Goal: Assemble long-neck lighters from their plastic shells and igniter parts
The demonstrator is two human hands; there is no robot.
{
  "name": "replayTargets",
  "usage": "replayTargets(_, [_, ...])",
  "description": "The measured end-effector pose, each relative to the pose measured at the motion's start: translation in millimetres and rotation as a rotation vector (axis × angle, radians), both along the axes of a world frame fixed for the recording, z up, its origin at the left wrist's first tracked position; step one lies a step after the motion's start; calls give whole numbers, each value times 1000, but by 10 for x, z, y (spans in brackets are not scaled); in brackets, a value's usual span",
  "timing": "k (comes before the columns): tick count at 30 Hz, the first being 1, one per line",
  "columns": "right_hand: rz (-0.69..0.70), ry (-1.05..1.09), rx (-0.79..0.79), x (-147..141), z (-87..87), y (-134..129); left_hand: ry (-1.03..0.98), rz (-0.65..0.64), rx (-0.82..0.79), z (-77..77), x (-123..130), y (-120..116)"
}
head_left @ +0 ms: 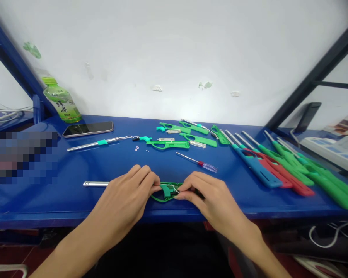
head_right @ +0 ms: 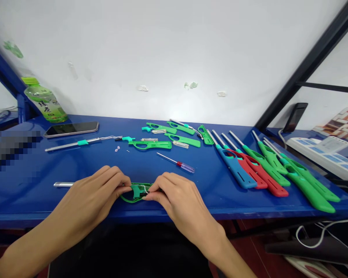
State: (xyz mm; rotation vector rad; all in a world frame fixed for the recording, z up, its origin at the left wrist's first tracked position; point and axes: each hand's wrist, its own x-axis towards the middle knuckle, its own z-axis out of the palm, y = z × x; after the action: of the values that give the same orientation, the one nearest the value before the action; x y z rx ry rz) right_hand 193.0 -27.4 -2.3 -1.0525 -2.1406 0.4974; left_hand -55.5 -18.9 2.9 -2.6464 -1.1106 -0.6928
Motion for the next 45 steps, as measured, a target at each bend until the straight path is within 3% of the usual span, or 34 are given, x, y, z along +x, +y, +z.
replayTargets(13, [-6,53,-37,-5,21,3,25,-10,-38,9,-21,-38])
replayTargets(23, [21,54,21,-6,29,3,-88,-15,-111,44,3,-77])
replayTargets(45, [9,5,81,-3,13,-8,-45,8,17,-35,-13,-22])
